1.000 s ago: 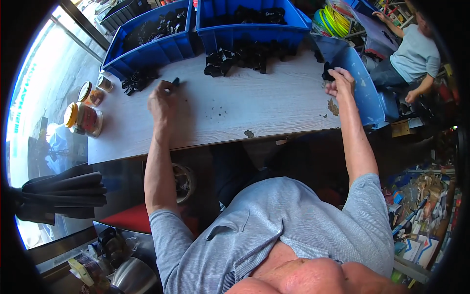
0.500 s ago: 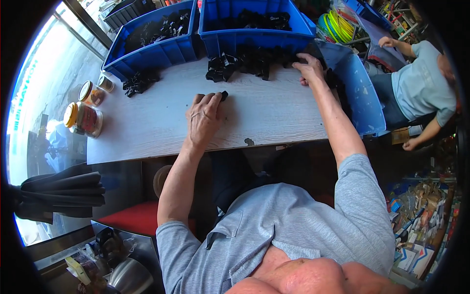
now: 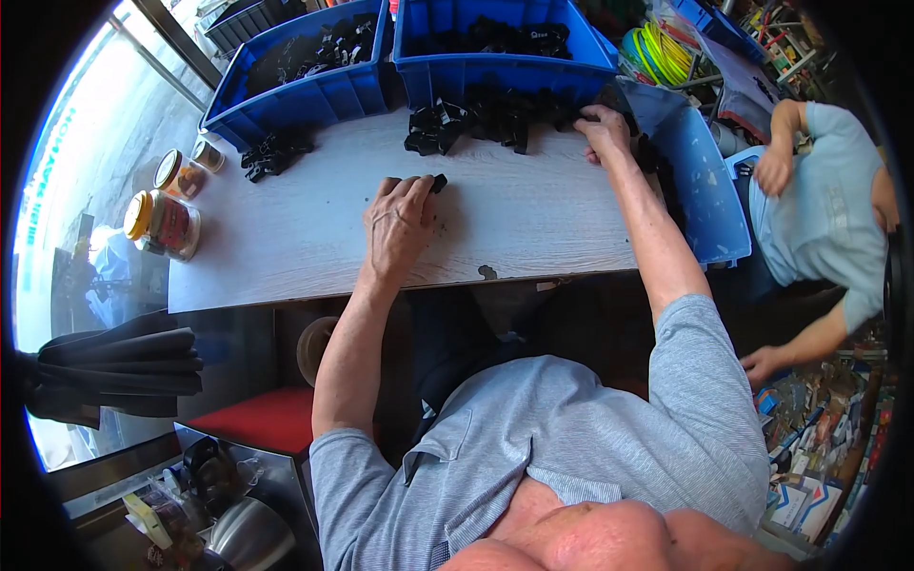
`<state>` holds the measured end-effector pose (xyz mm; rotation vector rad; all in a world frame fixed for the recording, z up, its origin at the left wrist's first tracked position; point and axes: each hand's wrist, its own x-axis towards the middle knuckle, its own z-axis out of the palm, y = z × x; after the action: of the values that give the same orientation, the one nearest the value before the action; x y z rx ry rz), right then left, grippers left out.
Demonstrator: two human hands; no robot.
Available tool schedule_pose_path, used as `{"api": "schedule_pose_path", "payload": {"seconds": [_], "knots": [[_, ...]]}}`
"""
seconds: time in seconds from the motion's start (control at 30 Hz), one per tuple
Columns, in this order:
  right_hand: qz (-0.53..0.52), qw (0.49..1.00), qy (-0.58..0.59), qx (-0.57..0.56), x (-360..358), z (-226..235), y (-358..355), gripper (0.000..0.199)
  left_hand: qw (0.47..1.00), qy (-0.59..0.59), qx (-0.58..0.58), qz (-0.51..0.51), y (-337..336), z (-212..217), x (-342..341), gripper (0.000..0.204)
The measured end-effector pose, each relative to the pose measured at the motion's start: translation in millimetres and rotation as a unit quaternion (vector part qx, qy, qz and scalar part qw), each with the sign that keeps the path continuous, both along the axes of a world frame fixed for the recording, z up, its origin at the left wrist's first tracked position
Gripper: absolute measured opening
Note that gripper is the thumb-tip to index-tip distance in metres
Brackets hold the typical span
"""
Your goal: Assembling small black plastic/mechanical components by hand at a workbench.
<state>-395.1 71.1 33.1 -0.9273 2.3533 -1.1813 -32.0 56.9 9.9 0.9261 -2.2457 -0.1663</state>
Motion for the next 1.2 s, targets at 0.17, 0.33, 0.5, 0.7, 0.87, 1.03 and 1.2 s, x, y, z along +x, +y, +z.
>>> {"api": "schedule_pose_path", "payload": {"seconds": [0.17,0.33,0.5,0.7,0.87,1.03,1.2], "knots": [[0.000,0.999,-0.042,-0.005,-6,-1,10,0.031,1.000,-0.002,-0.005,0.001,-3,-5,1,0.024],[0.003,0.980,-0.178,0.083,9,18,43,0.021,1.000,0.004,0.011,0.002,-2,-2,3,0.026],[0.020,0.973,-0.200,0.111,18,17,72,0.026,1.000,0.004,0.006,-0.003,-2,-2,2,0.025],[0.060,0.973,-0.173,0.142,45,20,87,0.030,0.996,0.063,0.053,0.018,-3,-10,3,0.028],[0.160,0.957,-0.203,0.130,69,27,100,0.030,0.952,0.201,0.230,-0.003,25,-15,-20,0.030],[0.164,0.963,-0.211,0.046,73,28,98,0.036,0.932,0.247,0.259,-0.057,47,-10,-52,0.031],[0.234,0.956,-0.154,0.092,82,35,88,0.043,0.962,0.208,0.164,-0.063,46,-7,-87,0.024]]}}
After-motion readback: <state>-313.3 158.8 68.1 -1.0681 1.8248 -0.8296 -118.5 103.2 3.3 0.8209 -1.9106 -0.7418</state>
